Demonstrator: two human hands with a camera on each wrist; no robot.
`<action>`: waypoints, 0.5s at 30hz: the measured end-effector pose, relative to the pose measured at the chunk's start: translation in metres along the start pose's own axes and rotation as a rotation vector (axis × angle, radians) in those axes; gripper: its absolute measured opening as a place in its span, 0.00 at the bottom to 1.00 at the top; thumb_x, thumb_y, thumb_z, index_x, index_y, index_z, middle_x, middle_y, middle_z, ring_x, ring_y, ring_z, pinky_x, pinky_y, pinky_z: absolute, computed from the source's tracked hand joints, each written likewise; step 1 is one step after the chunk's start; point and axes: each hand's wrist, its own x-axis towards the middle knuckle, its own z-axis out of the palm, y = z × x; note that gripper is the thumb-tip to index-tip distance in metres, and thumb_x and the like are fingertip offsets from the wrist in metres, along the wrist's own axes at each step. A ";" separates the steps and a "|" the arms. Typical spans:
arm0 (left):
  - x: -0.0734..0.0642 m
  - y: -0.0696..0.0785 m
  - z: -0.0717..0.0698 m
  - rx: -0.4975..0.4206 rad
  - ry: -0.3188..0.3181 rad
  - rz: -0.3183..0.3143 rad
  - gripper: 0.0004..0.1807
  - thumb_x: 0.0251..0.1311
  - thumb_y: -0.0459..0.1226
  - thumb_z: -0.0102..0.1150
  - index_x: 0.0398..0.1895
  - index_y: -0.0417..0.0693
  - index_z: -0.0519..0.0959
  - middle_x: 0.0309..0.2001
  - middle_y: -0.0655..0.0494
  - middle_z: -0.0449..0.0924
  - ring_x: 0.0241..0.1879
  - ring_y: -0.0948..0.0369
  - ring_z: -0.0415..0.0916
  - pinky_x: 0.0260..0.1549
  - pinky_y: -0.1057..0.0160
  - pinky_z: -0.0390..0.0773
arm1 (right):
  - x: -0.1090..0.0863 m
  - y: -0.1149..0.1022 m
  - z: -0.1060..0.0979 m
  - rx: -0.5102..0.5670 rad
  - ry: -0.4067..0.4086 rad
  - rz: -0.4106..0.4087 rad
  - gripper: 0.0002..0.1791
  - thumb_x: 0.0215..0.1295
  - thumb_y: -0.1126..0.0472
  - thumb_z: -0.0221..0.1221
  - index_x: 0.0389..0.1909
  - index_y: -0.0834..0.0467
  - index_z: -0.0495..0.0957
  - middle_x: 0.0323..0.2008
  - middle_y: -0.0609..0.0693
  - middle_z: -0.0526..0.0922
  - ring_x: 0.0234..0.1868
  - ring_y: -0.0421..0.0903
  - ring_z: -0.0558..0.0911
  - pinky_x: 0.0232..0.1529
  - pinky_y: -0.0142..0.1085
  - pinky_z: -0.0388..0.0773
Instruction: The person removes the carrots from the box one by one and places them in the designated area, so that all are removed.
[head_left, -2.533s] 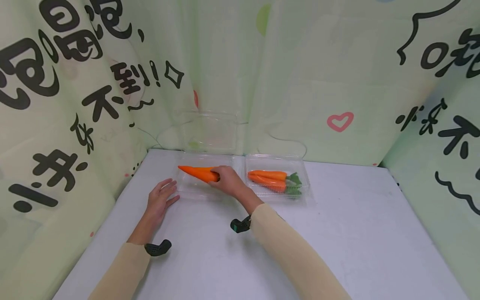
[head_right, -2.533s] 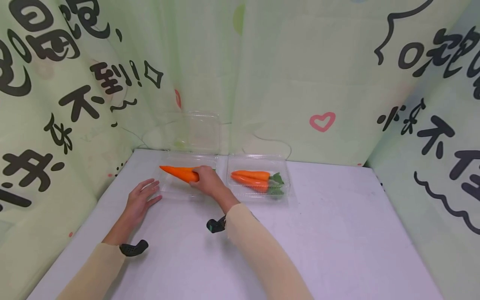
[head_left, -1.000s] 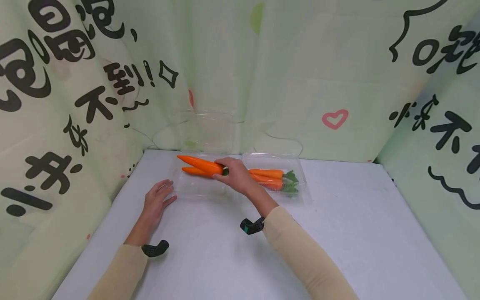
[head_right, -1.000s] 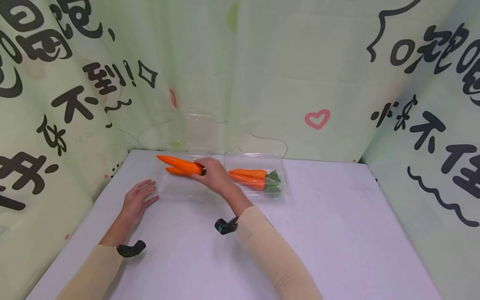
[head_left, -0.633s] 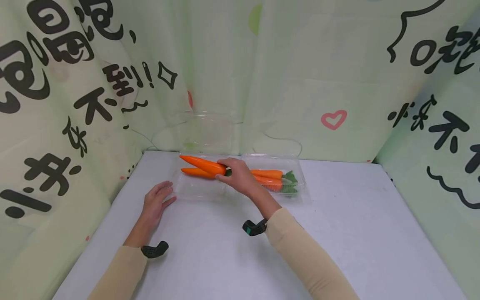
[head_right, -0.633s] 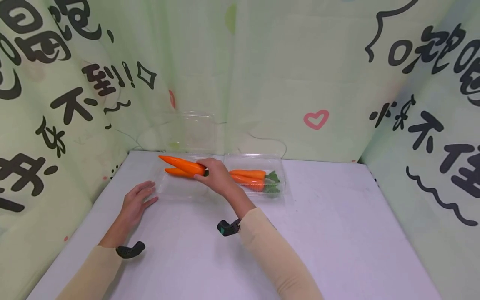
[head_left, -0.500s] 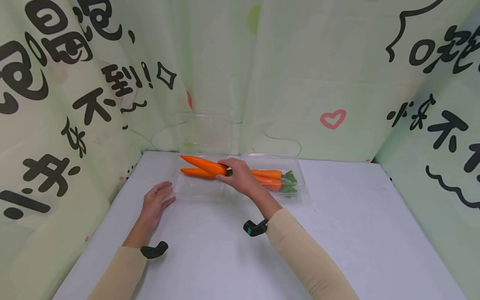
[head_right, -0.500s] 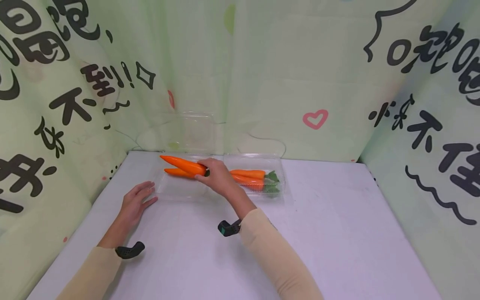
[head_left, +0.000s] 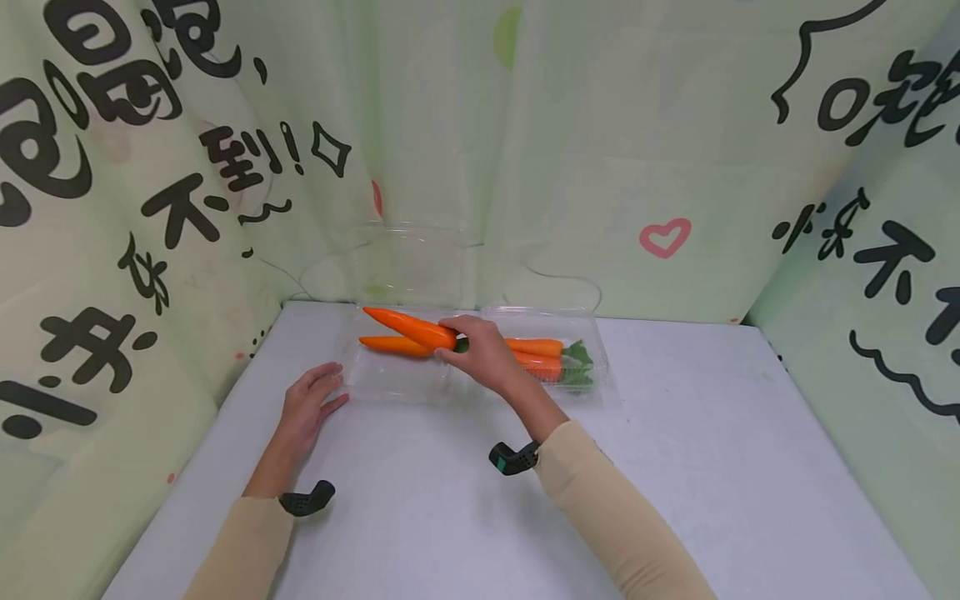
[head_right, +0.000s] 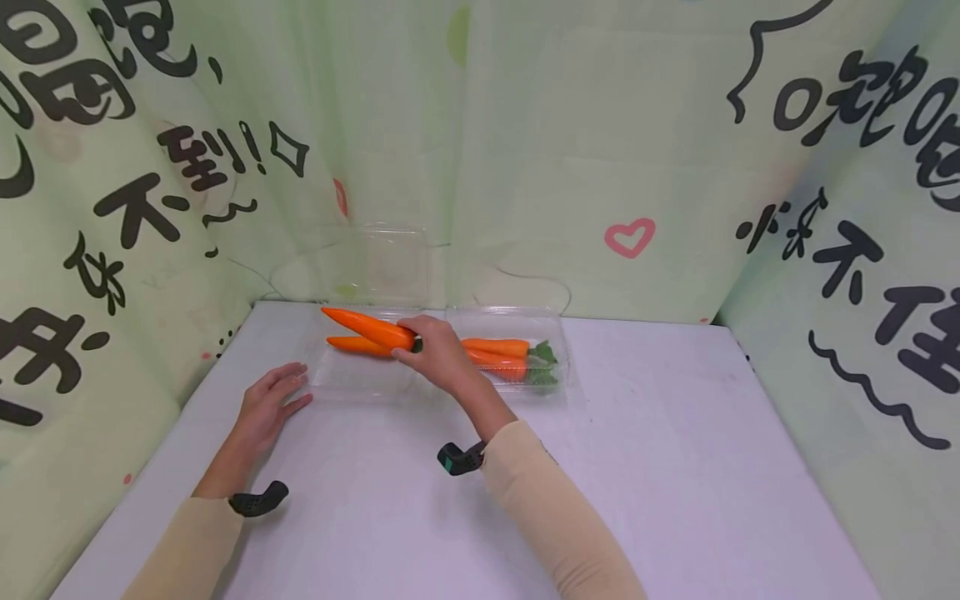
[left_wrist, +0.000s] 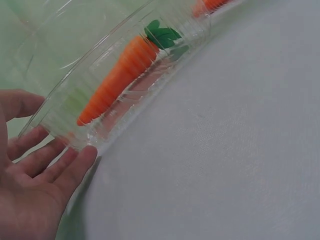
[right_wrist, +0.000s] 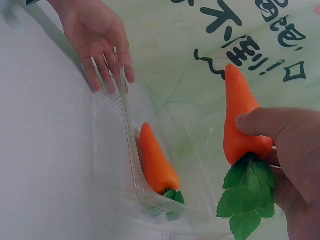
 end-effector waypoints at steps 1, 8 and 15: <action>0.000 0.000 0.000 0.011 0.000 0.005 0.28 0.72 0.41 0.47 0.72 0.43 0.59 0.72 0.47 0.59 0.66 0.55 0.63 0.59 0.66 0.76 | 0.000 0.000 0.000 0.004 0.000 -0.002 0.26 0.61 0.56 0.65 0.60 0.56 0.76 0.53 0.51 0.81 0.49 0.49 0.78 0.54 0.43 0.82; 0.002 -0.006 -0.003 0.069 0.021 0.030 0.28 0.72 0.42 0.48 0.71 0.43 0.60 0.71 0.46 0.62 0.66 0.54 0.64 0.54 0.71 0.78 | -0.001 0.000 -0.001 -0.009 0.010 -0.004 0.26 0.61 0.54 0.65 0.61 0.56 0.76 0.55 0.51 0.81 0.50 0.48 0.78 0.55 0.43 0.81; 0.005 -0.010 -0.003 0.053 0.025 0.022 0.28 0.70 0.44 0.51 0.69 0.42 0.63 0.70 0.46 0.62 0.64 0.58 0.67 0.54 0.73 0.77 | -0.003 0.002 -0.001 -0.021 0.020 -0.009 0.26 0.61 0.54 0.65 0.60 0.56 0.76 0.55 0.51 0.81 0.49 0.47 0.78 0.53 0.39 0.82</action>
